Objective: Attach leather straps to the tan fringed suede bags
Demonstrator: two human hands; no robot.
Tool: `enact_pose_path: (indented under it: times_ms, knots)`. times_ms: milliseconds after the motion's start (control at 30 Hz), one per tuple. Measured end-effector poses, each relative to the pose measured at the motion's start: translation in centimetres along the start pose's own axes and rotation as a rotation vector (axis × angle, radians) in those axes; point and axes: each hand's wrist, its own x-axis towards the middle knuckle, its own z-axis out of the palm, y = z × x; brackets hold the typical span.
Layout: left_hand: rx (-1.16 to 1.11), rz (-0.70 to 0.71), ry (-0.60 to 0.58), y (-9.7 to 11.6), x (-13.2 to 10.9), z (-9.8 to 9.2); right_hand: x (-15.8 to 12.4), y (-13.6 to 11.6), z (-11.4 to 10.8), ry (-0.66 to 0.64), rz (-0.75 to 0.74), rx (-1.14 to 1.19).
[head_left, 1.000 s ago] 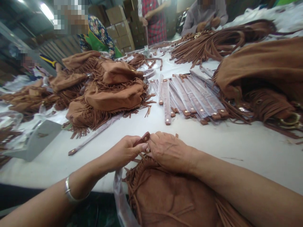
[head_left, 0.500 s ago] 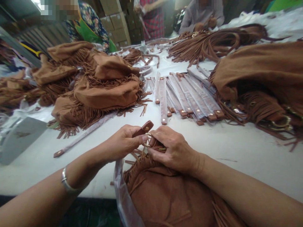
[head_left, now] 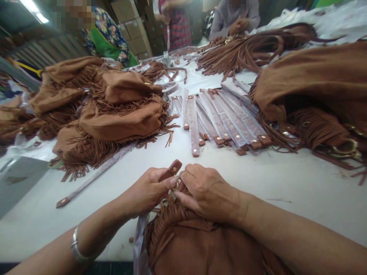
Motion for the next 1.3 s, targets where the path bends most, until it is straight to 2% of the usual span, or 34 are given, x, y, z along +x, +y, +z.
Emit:
enact_pose_path:
  times_ms: [167,300,400,467,567,633,867,1200,1300]
  knots:
    - [0.004,0.002,0.061,-0.9,-0.4,0.5,0.1,-0.3,-0.2,-0.083,-0.056,-0.123]
    - [0.220,-0.034,0.163,-0.8,-1.4,0.3,0.1,-0.4,-0.3,-0.083,-0.146,-0.157]
    - [0.351,-0.033,0.230,-0.6,-2.2,-0.6,-0.1,-0.4,-0.3,-0.081,-0.198,-0.174]
    - [0.350,-0.060,0.149,-0.4,-2.7,-1.4,-0.2,-0.5,-0.3,-0.091,-0.215,-0.179]
    - [0.297,-0.159,-0.075,0.1,-3.2,-2.6,-0.3,-0.6,-0.5,-0.114,-0.245,-0.166]
    - [0.271,-0.206,-0.155,0.5,-3.3,-3.2,-0.4,-0.8,-0.6,-0.112,-0.278,-0.156]
    - [0.178,-0.254,-0.309,1.0,-2.8,-4.3,-0.4,-1.0,-0.6,-0.097,-0.344,-0.131]
    - [-0.154,-0.270,-0.414,-1.1,-2.6,-4.6,-0.7,-0.6,-0.3,-0.009,-0.462,-0.151]
    - [-0.160,-0.294,-0.419,-1.0,-2.6,-4.7,-0.7,-0.7,-0.2,-0.017,-0.465,-0.160]
